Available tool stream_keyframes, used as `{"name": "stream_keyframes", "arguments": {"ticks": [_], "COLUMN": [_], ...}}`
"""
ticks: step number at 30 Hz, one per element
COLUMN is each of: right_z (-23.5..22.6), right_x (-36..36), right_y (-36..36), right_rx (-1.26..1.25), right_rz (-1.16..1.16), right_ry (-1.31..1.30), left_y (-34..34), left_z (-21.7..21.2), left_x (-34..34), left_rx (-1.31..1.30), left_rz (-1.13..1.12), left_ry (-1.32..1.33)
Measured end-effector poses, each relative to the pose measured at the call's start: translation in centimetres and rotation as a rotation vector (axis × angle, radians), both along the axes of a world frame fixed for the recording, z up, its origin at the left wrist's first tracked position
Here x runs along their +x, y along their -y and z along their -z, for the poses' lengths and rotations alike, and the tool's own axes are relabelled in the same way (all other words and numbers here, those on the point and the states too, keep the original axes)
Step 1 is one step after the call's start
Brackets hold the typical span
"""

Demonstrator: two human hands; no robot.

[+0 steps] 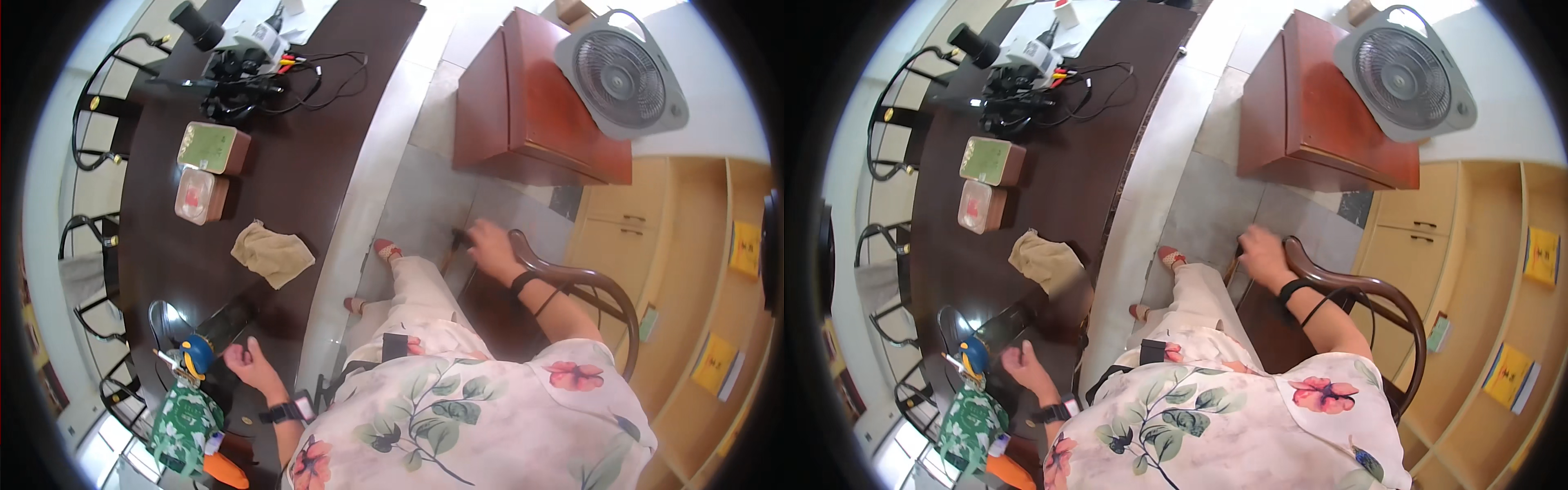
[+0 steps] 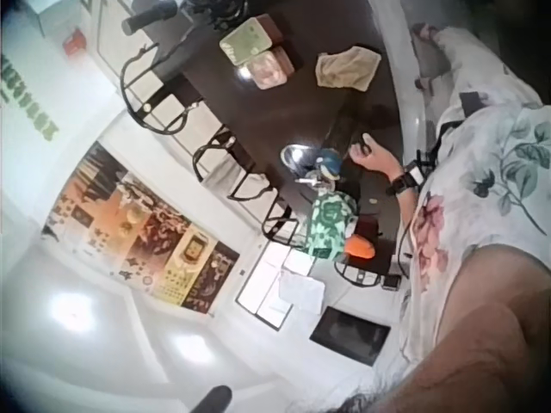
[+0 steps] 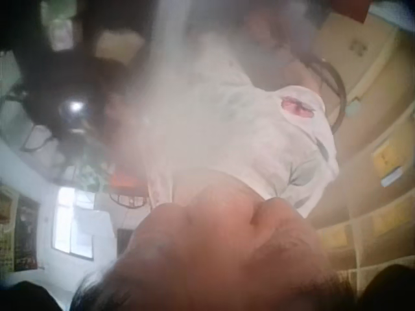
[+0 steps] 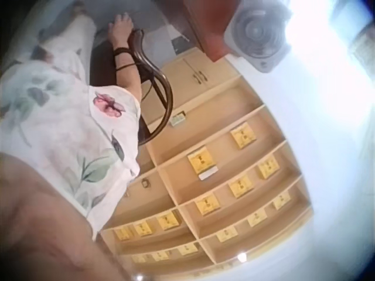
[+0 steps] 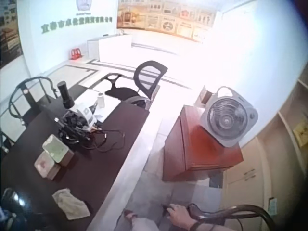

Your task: Cleaning a table and a wooden chair using a cloth.

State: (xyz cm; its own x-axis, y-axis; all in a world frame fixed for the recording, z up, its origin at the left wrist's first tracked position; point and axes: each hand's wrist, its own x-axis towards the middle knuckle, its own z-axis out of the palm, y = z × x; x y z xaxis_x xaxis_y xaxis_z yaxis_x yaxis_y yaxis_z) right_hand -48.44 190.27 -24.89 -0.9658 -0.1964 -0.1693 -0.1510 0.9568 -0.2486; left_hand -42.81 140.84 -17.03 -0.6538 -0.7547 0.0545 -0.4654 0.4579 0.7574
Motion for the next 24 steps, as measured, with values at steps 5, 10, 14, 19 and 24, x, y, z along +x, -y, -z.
{"name": "stream_keyframes", "arguments": {"ticks": [5, 10, 14, 19, 24], "right_z": [1.5, -4.0, 1.4, 4.5, 3.3], "right_x": [-0.2, -5.2, -3.2, -1.6, -7.9], "right_y": [8.6, 6.8, -8.2, -12.9, -8.8], "right_rx": [-0.301, 0.308, 0.086, 0.424, 0.574], "right_rz": [-0.246, 0.039, 0.426, 0.059, 0.004], "right_ry": [0.780, 0.285, 0.759, 0.749, 1.093], "left_y": [-3.8, 1.6, -5.8, -14.0, -21.3], "left_z": [1.7, 20.6, 16.4, 10.8, 10.0], "left_x": [8.7, 34.3, 39.0, 39.9, 39.1], "left_rx": [0.341, 0.037, 1.018, 1.310, 1.662], "left_rz": [0.564, 0.945, 0.054, -0.133, -0.422], "left_ry": [0.488, 0.720, 1.228, 1.085, 0.742]}}
